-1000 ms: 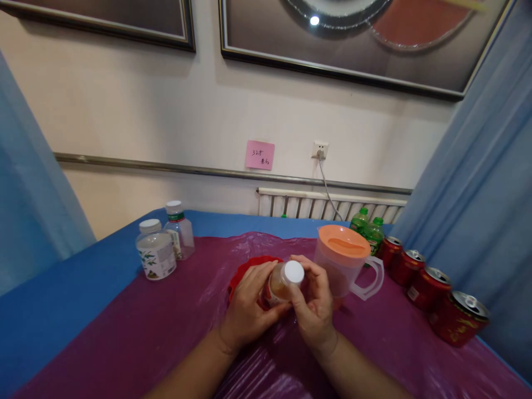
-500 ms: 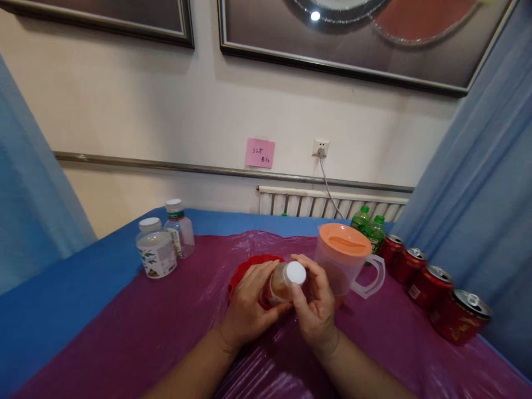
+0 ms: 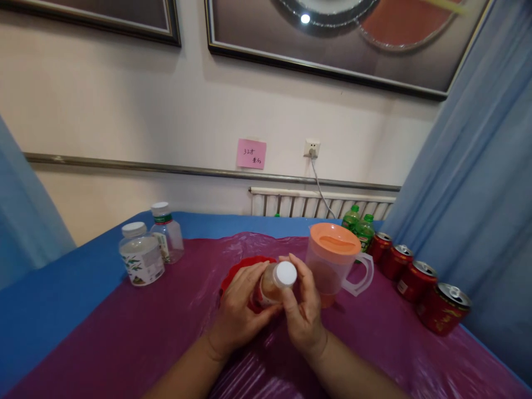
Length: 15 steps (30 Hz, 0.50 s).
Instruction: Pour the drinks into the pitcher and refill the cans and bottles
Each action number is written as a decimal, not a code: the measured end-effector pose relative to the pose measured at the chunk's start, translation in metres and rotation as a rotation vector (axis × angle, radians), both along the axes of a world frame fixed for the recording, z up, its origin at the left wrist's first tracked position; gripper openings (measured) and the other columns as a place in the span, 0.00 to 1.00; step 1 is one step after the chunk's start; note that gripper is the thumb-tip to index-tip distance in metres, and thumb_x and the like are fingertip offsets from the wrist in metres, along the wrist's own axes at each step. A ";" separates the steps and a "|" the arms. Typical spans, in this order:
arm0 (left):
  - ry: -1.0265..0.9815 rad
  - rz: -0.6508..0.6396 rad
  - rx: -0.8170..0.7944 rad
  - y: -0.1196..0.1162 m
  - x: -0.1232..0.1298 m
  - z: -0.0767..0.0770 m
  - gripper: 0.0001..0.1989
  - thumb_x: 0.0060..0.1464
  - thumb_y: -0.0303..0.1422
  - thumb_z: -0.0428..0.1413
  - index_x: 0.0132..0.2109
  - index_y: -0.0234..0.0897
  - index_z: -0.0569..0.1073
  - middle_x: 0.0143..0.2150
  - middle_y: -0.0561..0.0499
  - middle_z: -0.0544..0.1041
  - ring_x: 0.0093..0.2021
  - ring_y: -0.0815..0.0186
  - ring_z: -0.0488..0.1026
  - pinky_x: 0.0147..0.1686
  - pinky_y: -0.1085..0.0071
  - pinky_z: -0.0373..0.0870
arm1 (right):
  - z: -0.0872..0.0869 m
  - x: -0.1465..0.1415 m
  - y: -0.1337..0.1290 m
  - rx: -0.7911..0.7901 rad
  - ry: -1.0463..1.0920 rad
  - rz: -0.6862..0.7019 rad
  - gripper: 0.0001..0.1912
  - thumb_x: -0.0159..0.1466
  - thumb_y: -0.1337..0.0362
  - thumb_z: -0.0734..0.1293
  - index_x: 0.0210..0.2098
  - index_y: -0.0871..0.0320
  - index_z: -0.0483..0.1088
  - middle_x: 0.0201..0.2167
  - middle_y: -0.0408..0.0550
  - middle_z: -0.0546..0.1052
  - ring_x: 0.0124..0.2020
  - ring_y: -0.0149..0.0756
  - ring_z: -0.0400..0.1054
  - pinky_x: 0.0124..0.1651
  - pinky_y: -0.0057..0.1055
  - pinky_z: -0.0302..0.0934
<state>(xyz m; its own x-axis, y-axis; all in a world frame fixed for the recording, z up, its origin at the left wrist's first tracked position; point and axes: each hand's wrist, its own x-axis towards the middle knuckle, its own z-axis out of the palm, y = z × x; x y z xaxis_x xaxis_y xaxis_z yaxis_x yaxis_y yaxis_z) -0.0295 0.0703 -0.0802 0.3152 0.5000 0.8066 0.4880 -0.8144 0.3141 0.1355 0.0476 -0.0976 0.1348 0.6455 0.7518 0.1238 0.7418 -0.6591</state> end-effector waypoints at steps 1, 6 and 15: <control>0.008 0.002 -0.006 0.000 0.000 0.000 0.34 0.55 0.41 0.67 0.65 0.41 0.67 0.59 0.39 0.77 0.58 0.50 0.76 0.58 0.52 0.74 | 0.000 0.000 0.001 0.003 0.002 -0.005 0.26 0.71 0.62 0.63 0.68 0.49 0.60 0.62 0.54 0.71 0.62 0.46 0.68 0.64 0.49 0.63; 0.024 -0.009 -0.005 0.001 -0.001 -0.002 0.34 0.56 0.42 0.66 0.65 0.41 0.66 0.59 0.39 0.77 0.59 0.50 0.75 0.58 0.51 0.74 | 0.000 0.000 0.005 0.025 0.021 -0.034 0.22 0.71 0.63 0.64 0.64 0.50 0.64 0.60 0.53 0.72 0.61 0.45 0.68 0.64 0.50 0.62; 0.013 0.008 0.005 0.001 0.000 -0.002 0.31 0.58 0.40 0.64 0.65 0.42 0.65 0.59 0.40 0.77 0.58 0.51 0.75 0.58 0.52 0.74 | 0.005 -0.003 0.000 -0.069 -0.043 -0.068 0.29 0.65 0.62 0.71 0.63 0.51 0.61 0.59 0.54 0.72 0.60 0.47 0.68 0.64 0.50 0.63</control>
<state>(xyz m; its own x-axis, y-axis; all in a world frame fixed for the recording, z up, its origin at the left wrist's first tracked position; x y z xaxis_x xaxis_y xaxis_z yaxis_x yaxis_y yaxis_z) -0.0293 0.0715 -0.0820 0.3223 0.4981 0.8050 0.4984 -0.8123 0.3031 0.1323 0.0475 -0.0929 0.1490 0.6866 0.7117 0.2018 0.6834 -0.7016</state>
